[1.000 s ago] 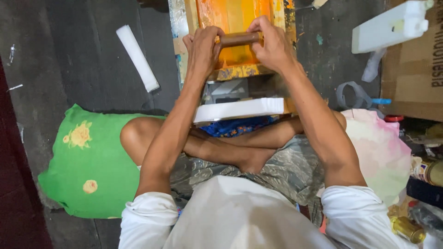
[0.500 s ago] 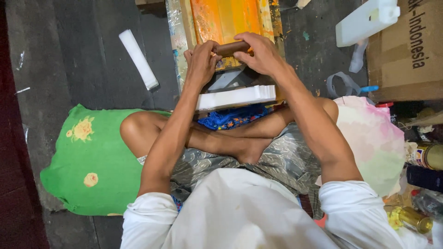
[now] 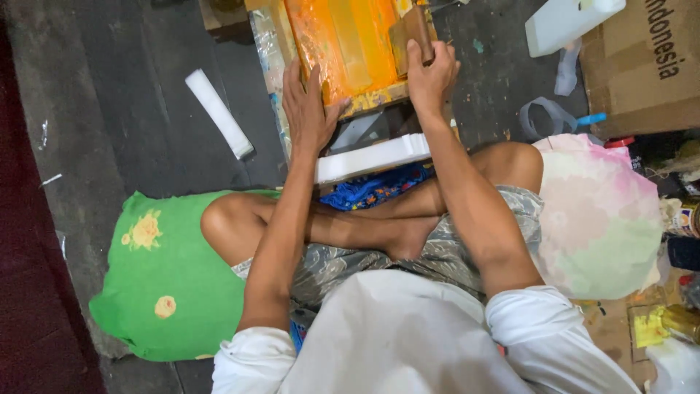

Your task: Applying orange ink to white substrate strips using a manual screen printing press and a squeegee.

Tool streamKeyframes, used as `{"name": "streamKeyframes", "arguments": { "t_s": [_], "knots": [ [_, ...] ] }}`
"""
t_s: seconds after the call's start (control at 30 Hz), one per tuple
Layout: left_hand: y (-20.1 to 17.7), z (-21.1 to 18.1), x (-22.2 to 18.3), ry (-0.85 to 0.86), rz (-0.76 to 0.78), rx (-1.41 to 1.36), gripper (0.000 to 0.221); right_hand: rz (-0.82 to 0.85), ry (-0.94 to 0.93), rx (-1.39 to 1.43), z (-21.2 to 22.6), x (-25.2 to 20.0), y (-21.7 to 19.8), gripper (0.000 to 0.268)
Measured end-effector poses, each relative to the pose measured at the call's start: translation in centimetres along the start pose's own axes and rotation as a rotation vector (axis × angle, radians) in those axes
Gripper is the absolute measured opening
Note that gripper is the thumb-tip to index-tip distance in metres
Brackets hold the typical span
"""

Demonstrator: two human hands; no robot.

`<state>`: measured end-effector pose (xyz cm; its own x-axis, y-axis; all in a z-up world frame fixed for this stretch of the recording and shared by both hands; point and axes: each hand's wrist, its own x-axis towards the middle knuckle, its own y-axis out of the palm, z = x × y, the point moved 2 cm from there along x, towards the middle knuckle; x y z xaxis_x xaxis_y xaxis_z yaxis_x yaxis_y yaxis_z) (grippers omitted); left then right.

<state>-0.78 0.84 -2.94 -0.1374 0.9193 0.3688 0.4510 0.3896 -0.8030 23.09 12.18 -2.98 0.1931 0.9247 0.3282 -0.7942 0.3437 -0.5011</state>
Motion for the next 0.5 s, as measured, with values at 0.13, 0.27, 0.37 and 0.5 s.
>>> {"name": "streamKeyframes", "arguments": {
  "t_s": [0.13, 0.27, 0.37, 0.5],
  "knots": [
    [-0.3, 0.5, 0.0, 0.057, -0.052, -0.053, 0.078, 0.055, 0.014, -0.034, 0.6, 0.3, -0.9, 0.036],
    [-1.6, 2.0, -1.5, -0.101, 0.087, -0.248, 0.104, 0.077, -0.032, 0.084, 1.2, -0.6, -3.2, 0.033],
    [-2.3, 3.4, -3.4, -0.209, 0.172, -0.107, 0.098, 0.040, -0.127, 0.059, 2.5, -2.6, -5.6, 0.024],
    [-3.5, 2.1, -3.6, -0.262, 0.173, -0.122, 0.081, 0.036, -0.379, 0.082, 3.4, -5.0, -6.6, 0.011]
  ]
}}
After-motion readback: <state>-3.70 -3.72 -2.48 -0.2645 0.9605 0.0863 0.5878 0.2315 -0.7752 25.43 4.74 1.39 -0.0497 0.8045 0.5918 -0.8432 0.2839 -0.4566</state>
